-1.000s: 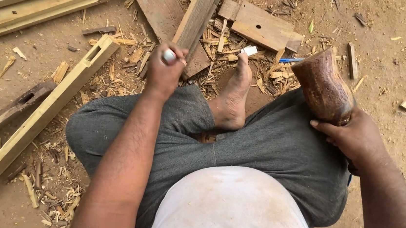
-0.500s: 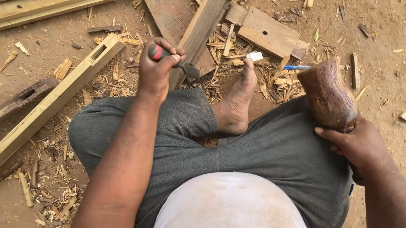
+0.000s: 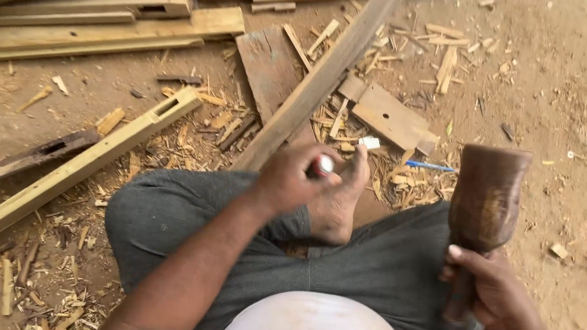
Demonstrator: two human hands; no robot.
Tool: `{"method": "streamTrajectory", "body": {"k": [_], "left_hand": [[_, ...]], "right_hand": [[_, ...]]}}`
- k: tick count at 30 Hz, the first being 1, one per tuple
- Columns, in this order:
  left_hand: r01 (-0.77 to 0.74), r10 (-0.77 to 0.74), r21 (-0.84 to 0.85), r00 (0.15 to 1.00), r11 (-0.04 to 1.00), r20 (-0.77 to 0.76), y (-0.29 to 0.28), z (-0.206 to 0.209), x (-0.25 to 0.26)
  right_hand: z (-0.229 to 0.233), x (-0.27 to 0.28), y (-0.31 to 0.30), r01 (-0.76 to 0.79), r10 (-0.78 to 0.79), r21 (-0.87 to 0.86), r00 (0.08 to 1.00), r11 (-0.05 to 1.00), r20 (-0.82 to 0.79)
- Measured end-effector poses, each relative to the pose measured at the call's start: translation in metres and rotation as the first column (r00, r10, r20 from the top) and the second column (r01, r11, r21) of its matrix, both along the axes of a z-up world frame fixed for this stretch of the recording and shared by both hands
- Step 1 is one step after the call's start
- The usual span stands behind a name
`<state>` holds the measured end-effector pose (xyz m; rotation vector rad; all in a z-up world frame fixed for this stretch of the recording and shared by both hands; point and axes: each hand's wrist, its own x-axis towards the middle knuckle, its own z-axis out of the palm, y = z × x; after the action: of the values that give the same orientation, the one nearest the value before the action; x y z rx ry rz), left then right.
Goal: Using a chisel and a wooden mallet to carve a mortise into a wooden beam while sitting on the ground.
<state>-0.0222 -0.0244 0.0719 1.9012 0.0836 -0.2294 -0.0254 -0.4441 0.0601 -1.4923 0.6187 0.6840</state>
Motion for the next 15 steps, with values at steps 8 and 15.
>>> {"method": "streamTrajectory", "body": {"k": [8, 15], "left_hand": [[-0.167, 0.220, -0.467, 0.974, 0.868, 0.061, -0.069, 0.017, 0.015], [-0.083, 0.221, 0.457, 0.940, 0.886, -0.259, 0.072, -0.043, 0.015]], "right_hand": [[-0.002, 0.024, 0.155, 0.023, 0.059, 0.545, 0.989, 0.838, -0.134], [0.029, 0.018, 0.086, -0.301, 0.311, 0.156, 0.949, 0.941, -0.043]]}}
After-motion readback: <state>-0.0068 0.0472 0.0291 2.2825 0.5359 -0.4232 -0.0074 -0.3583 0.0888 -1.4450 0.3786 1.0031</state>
